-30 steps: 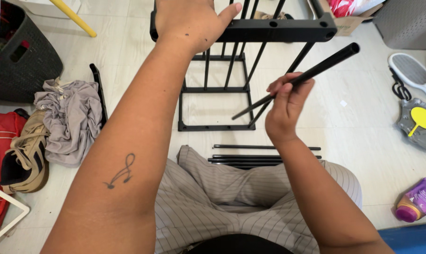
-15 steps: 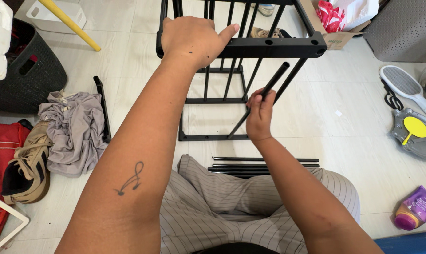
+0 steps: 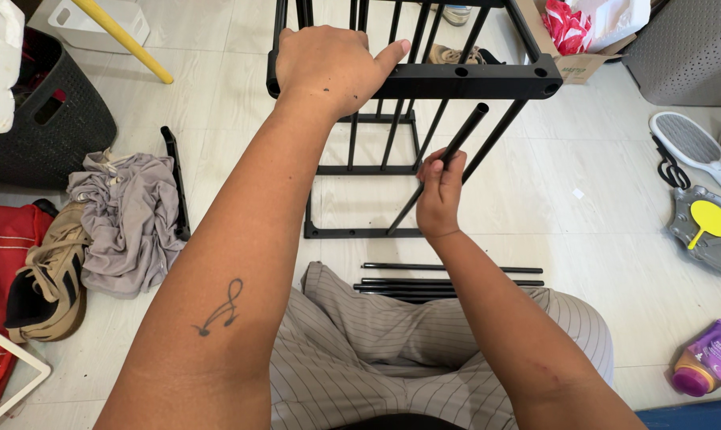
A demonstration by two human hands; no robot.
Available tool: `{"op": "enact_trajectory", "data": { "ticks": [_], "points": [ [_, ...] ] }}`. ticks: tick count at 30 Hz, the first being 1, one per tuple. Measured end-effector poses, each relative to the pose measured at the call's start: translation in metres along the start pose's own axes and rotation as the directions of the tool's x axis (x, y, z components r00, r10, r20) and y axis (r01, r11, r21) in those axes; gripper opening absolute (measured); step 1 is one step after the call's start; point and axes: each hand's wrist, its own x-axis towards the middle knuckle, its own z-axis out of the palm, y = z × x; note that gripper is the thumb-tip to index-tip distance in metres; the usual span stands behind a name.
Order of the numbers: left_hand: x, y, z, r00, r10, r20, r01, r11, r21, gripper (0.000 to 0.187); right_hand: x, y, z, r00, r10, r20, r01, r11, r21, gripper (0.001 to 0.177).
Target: The person assembles a black metal rack by inserting vertical and horizontal rods into a frame. They sit on the floor, pick up rods from a nearby table, and fit them into the rack structure, gradually building the frame.
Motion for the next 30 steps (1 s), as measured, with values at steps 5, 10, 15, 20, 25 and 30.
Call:
{"op": "enact_trajectory", "data": {
  "ticks": [5, 10, 15, 20, 25, 30],
  "points": [
    [0.0, 0.0, 0.0, 1.0, 0.009, -0.024, -0.009, 1.0, -0.004, 0.072, 0.0, 0.001, 0.0, 1.0, -0.027, 0.016, 0.026, 1.0, 0.013, 0.025],
    [0.0, 0.0, 0.001, 1.0, 0.013, -0.026, -0.013, 1.0, 0.007, 0.072, 0.0, 0.002, -0.001, 1.0, -0.017, 0.015, 0.016, 1.0, 0.025, 0.025],
    [-0.002, 0.0, 0.001, 1.0, 0.007, -0.02, -0.007, 1.0, 0.014, 0.072, -0.003, 0.002, -0.002, 1.0, -0.016, 0.016, 0.016, 1.0, 0.004, 0.025],
    [-0.001, 0.001, 0.002, 0.999, 0.02, -0.036, -0.019, 1.0, 0.022, 0.072, -0.011, 0.0, 0.0, 1.0, -0.009, 0.018, 0.008, 1.0, 0.014, 0.024],
    [0.0, 0.0, 0.001, 0.999, 0.023, -0.032, -0.022, 0.999, 0.034, 0.073, -0.021, -0.003, 0.002, 1.0, -0.008, 0.03, 0.009, 1.0, -0.023, 0.025],
    [-0.002, 0.001, 0.0, 1.0, 0.017, -0.018, -0.016, 0.999, 0.033, 0.073, -0.026, -0.003, -0.008, 0.999, -0.035, -0.018, 0.033, 0.997, -0.074, 0.023]
  ]
}}
